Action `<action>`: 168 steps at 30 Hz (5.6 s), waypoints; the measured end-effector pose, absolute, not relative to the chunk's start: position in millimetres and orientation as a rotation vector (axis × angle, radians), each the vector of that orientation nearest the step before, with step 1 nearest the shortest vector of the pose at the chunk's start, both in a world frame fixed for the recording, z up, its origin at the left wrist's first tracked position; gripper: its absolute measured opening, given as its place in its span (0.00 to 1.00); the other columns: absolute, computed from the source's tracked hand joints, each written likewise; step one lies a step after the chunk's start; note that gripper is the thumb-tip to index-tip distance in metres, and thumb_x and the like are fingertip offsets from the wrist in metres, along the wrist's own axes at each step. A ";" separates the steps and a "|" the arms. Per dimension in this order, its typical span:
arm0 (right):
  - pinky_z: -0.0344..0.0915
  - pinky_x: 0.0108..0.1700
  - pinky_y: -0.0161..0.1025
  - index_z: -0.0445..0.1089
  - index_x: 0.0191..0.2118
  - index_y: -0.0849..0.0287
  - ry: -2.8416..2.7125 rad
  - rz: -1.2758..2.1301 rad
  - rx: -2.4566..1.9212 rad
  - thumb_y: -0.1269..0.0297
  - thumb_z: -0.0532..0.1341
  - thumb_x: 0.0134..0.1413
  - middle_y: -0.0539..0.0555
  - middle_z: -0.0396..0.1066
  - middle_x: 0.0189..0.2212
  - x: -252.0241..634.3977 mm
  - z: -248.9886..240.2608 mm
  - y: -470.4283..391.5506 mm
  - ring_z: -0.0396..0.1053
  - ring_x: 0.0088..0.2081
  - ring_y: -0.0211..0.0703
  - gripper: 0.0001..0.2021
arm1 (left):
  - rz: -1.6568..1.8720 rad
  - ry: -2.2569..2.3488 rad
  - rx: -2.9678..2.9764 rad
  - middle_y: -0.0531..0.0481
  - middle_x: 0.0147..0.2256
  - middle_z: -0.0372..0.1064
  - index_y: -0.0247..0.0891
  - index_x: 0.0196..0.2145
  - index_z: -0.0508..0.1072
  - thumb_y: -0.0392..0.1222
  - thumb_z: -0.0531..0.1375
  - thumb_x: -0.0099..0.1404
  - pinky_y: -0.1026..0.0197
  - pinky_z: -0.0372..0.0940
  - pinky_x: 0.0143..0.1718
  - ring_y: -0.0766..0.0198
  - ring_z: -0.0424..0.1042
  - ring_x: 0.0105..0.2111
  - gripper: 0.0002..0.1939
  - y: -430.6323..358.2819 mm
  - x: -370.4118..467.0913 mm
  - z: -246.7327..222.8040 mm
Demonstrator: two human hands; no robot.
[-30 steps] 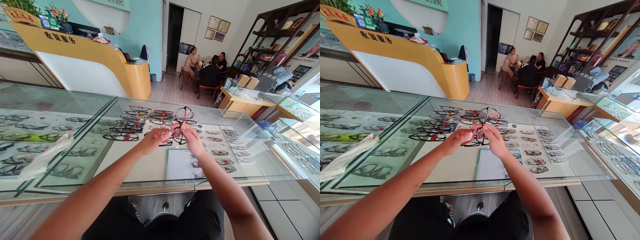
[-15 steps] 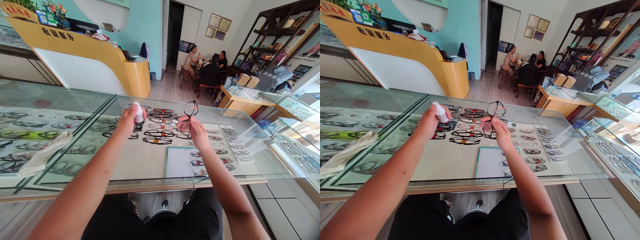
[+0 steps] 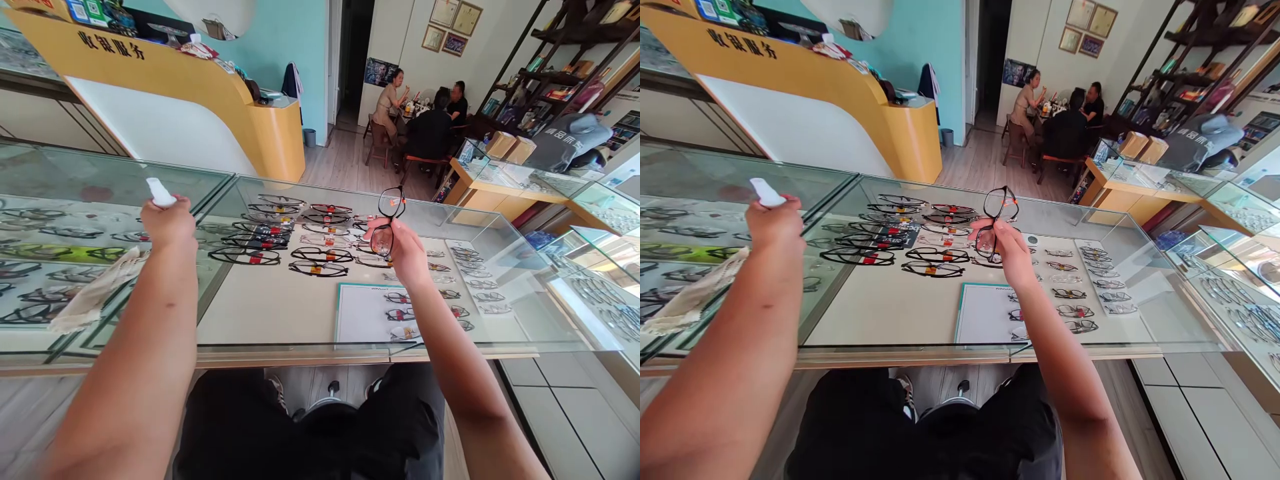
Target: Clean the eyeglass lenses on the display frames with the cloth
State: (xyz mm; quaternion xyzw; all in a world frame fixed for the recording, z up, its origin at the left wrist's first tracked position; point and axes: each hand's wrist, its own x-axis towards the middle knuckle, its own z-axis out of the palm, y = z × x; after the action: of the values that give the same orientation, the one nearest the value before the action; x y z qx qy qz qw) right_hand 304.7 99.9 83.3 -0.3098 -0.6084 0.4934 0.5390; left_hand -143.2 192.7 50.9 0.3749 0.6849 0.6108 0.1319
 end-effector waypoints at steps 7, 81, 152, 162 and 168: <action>0.74 0.46 0.50 0.82 0.46 0.51 -1.443 1.174 -0.729 0.38 0.59 0.71 0.57 0.83 0.40 304.5 82.1 99.9 0.74 0.37 0.51 0.24 | 1.753 2.086 0.686 0.60 0.28 0.60 0.37 0.31 0.63 0.24 0.62 0.65 0.61 0.55 0.32 0.68 0.58 0.29 0.12 193.7 -141.4 39.6; 0.65 0.42 0.45 0.83 0.45 0.55 -1.449 1.258 -0.607 0.39 0.60 0.72 0.56 0.82 0.37 293.0 82.9 93.2 0.72 0.36 0.49 0.25 | 1.129 0.968 1.238 0.54 0.31 0.69 0.46 0.43 0.76 0.67 0.76 0.56 0.60 0.66 0.28 0.63 0.67 0.27 0.28 101.2 70.0 87.0; 0.68 0.49 0.45 0.82 0.49 0.60 -1.761 1.449 -0.567 0.46 0.56 0.79 0.58 0.80 0.39 278.9 81.2 63.0 0.70 0.39 0.46 0.24 | 1.344 0.956 1.214 0.56 0.27 0.68 0.42 0.35 0.69 0.60 0.73 0.64 0.64 0.60 0.26 0.65 0.66 0.26 0.23 81.4 58.2 87.9; 0.69 0.49 0.44 0.82 0.47 0.60 -1.759 1.453 -0.578 0.45 0.56 0.78 0.57 0.79 0.38 276.2 78.5 66.0 0.69 0.38 0.45 0.24 | 1.260 0.786 1.275 0.52 0.31 0.75 0.40 0.37 0.74 0.61 0.74 0.65 0.61 0.67 0.31 0.63 0.73 0.28 0.23 79.9 58.7 88.5; 0.69 0.47 0.43 0.82 0.47 0.60 -1.760 1.448 -0.552 0.48 0.56 0.79 0.57 0.79 0.37 275.2 81.7 64.2 0.70 0.38 0.45 0.23 | 1.293 0.754 1.166 0.42 0.38 0.80 0.37 0.37 0.81 0.75 0.68 0.63 0.55 0.73 0.35 0.55 0.78 0.35 0.33 81.9 63.1 91.6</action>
State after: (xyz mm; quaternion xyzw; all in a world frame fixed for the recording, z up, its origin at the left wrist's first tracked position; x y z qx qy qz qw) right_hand 275.2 64.2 81.7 -0.2171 -0.6919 0.5692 0.3876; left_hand 63.1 81.9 91.6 0.4995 0.3231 0.5536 0.5827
